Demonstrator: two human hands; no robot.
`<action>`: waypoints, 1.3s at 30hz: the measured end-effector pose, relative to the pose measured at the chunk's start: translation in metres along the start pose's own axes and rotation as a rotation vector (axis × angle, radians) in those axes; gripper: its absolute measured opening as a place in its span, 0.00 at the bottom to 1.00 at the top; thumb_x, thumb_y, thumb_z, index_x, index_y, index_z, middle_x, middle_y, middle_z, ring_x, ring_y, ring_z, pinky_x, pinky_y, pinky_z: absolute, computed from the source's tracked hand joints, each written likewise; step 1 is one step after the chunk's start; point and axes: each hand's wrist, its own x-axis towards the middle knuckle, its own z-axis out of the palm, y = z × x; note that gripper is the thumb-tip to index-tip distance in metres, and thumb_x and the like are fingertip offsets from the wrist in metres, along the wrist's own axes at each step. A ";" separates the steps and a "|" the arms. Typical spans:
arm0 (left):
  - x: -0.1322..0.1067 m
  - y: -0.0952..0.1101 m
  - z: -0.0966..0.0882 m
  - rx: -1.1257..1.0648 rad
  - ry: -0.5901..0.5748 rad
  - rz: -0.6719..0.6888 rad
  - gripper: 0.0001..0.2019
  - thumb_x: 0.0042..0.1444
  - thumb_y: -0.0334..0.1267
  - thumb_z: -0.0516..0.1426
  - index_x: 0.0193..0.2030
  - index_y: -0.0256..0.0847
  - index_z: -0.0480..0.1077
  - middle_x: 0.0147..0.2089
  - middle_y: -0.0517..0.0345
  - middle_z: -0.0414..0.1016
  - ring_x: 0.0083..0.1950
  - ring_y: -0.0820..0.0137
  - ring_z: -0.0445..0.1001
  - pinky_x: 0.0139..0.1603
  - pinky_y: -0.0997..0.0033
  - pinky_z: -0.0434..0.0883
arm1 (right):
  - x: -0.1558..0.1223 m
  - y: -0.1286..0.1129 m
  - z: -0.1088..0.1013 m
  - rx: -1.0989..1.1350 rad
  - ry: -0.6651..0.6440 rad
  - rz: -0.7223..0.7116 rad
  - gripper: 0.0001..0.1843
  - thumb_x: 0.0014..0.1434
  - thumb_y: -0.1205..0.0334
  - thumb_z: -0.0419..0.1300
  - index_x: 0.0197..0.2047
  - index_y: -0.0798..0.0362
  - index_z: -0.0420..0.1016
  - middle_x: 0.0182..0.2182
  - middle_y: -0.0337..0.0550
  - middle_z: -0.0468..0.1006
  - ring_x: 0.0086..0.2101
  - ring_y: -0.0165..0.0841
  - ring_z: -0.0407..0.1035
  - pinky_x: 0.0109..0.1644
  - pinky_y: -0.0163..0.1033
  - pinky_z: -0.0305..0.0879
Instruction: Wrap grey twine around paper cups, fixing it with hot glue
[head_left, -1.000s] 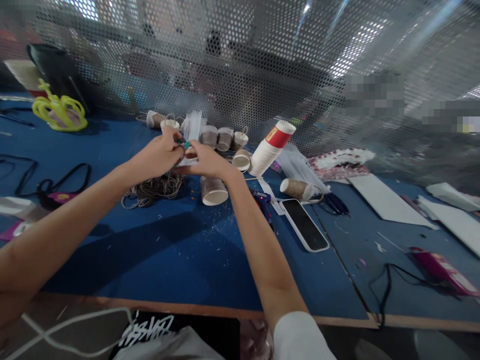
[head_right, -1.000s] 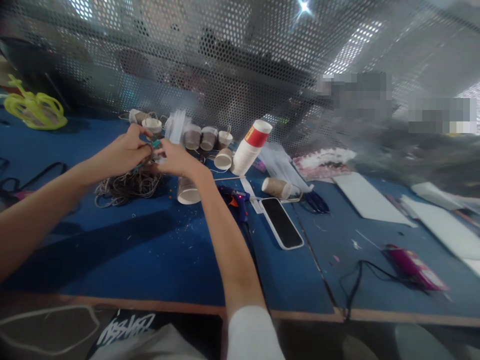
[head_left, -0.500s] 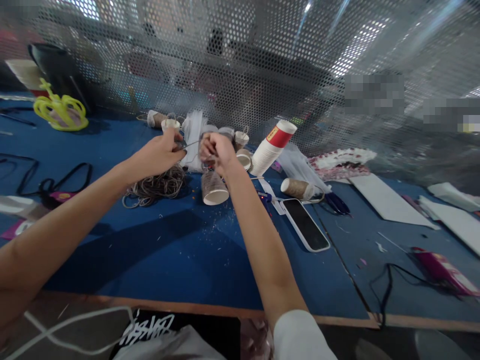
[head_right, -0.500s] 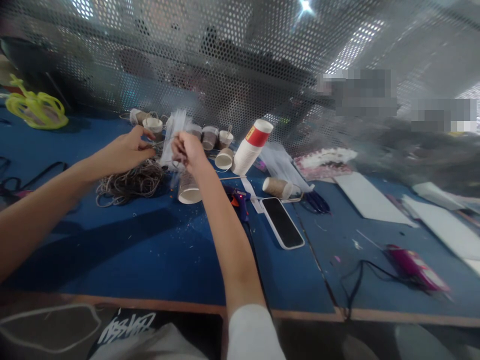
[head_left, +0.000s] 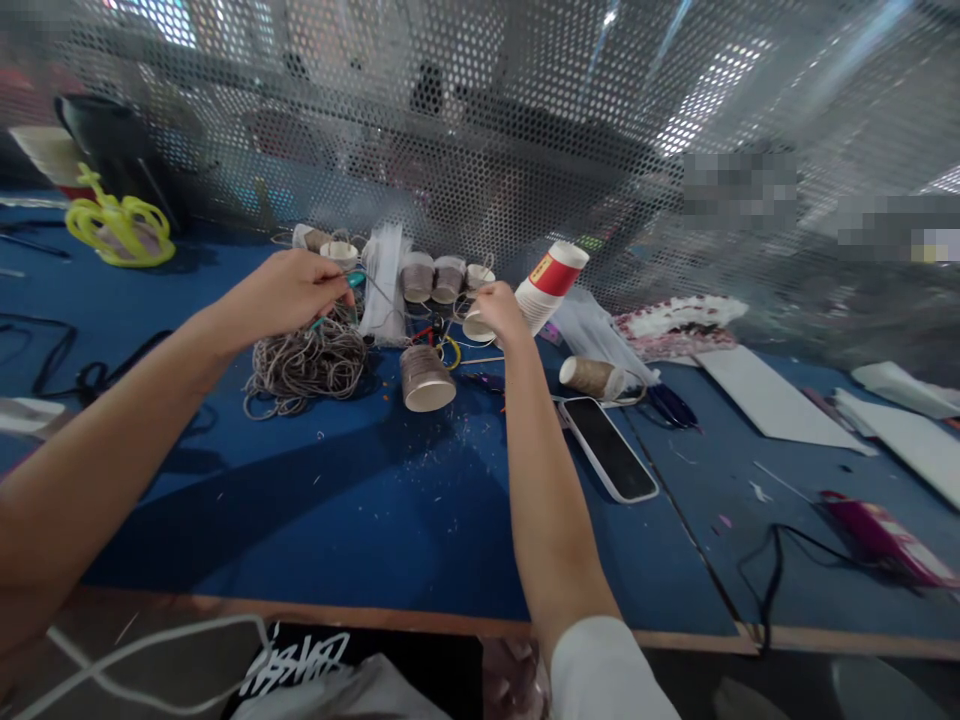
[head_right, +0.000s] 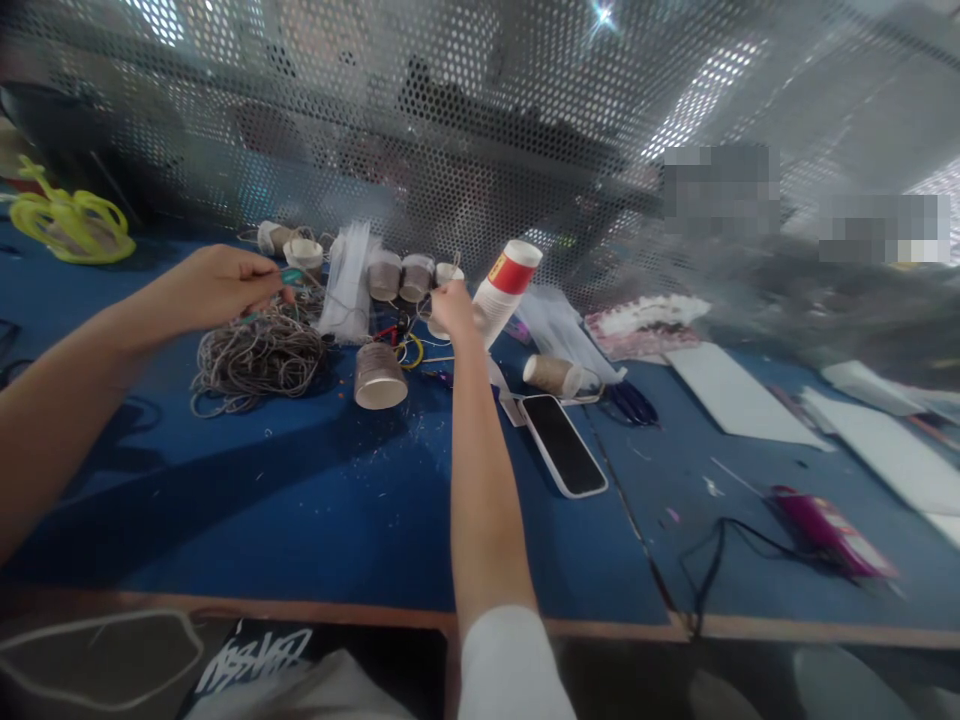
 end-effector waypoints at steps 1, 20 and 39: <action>-0.001 0.001 0.000 0.020 0.010 -0.009 0.12 0.61 0.36 0.51 0.29 0.40 0.72 0.18 0.66 0.62 0.22 0.75 0.59 0.28 0.73 0.57 | -0.001 -0.003 -0.003 -0.040 -0.043 -0.001 0.10 0.49 0.72 0.58 0.21 0.49 0.64 0.21 0.40 0.71 0.38 0.43 0.74 0.53 0.51 0.69; 0.002 0.010 0.018 0.028 0.169 0.023 0.16 0.60 0.36 0.50 0.20 0.42 0.55 0.20 0.63 0.55 0.26 0.71 0.56 0.32 0.67 0.53 | -0.061 -0.091 0.054 0.380 -0.817 -0.192 0.10 0.66 0.65 0.59 0.30 0.54 0.69 0.20 0.34 0.72 0.24 0.25 0.67 0.32 0.31 0.66; -0.001 0.007 0.021 -0.416 -0.304 0.077 0.11 0.63 0.38 0.51 0.29 0.42 0.67 0.18 0.65 0.55 0.22 0.75 0.55 0.30 0.68 0.63 | -0.028 -0.048 -0.004 0.465 -0.343 -0.062 0.22 0.66 0.50 0.58 0.25 0.54 0.69 0.10 0.28 0.65 0.09 0.19 0.49 0.15 0.27 0.49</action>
